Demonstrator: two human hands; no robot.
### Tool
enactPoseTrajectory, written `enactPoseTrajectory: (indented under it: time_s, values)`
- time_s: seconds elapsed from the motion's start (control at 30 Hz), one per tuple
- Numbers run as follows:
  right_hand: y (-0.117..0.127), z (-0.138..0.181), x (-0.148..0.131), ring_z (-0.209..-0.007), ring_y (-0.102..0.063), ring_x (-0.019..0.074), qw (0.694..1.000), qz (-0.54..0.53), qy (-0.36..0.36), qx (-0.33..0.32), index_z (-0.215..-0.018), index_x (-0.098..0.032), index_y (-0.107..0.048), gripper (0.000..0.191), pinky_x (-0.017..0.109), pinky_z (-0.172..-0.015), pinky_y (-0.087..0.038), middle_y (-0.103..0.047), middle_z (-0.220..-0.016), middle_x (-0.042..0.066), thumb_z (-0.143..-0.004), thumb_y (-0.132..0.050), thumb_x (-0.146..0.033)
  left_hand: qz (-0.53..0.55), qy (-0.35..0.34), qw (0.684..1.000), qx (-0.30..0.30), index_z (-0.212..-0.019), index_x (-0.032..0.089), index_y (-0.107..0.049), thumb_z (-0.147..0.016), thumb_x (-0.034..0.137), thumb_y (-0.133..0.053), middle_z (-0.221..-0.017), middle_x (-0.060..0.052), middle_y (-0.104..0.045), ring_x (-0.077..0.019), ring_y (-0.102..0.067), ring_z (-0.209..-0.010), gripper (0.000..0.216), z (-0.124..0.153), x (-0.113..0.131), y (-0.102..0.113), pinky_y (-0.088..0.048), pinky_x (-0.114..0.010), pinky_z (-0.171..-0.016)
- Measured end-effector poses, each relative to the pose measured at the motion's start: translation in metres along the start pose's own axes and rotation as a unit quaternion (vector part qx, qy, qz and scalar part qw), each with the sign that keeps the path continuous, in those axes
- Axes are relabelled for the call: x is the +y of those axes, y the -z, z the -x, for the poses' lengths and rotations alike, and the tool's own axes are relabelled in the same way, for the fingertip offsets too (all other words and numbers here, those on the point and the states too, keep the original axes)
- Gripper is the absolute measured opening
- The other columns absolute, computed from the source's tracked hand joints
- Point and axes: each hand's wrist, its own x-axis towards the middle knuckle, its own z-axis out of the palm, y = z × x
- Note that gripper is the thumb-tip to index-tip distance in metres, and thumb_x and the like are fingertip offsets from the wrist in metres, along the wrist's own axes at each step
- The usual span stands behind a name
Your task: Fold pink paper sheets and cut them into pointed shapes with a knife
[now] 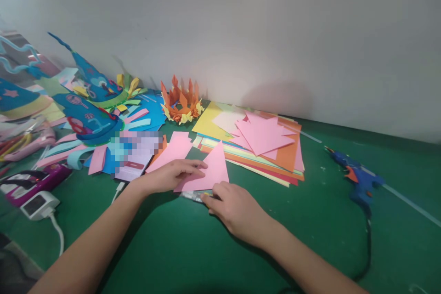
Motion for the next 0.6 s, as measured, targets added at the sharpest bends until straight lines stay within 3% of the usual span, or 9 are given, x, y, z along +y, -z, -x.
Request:
enactPoseTrajectory:
  time_s: [0.2,0.4,0.6]
  values:
    - [0.002,0.004,0.0,-0.068,-0.043,0.0158,1.0,-0.005,-0.005,-0.014,-0.115,-0.022,-0.06,0.027,0.028,-0.056,-0.026,-0.055,-0.079,0.004,-0.096,-0.042,-0.022,0.004,-0.004,1.0,0.014,-0.112,0.022,-0.066,-0.091,0.017,-0.047,-0.132,-0.005,-0.057,-0.0175,-0.057,-0.116,0.029,0.0,0.003,-0.002,-0.044,-0.031,-0.099]
    - [0.023,0.013,0.027,-0.085,-0.051,0.019,0.997,-0.064,0.014,-0.044,-0.115,-0.025,-0.062,0.029,0.032,-0.071,-0.038,-0.06,-0.097,0.008,-0.096,-0.04,-0.021,-0.053,-0.021,0.998,0.028,-0.117,0.024,-0.06,-0.079,0.03,-0.071,-0.124,-0.006,-0.059,-0.0214,-0.053,-0.112,0.041,-0.002,0.016,-0.002,-0.043,-0.034,-0.095]
    - [0.033,0.019,0.043,-0.086,-0.053,0.0192,0.997,-0.073,0.003,-0.024,-0.122,-0.024,-0.058,0.034,0.032,-0.072,-0.043,-0.06,-0.1,0.01,-0.094,-0.039,-0.018,-0.103,-0.003,0.994,0.036,-0.119,0.026,-0.057,-0.083,0.032,-0.066,-0.113,-0.007,-0.058,-0.0238,-0.049,-0.109,0.038,-0.001,0.021,-0.008,-0.043,-0.037,-0.091]
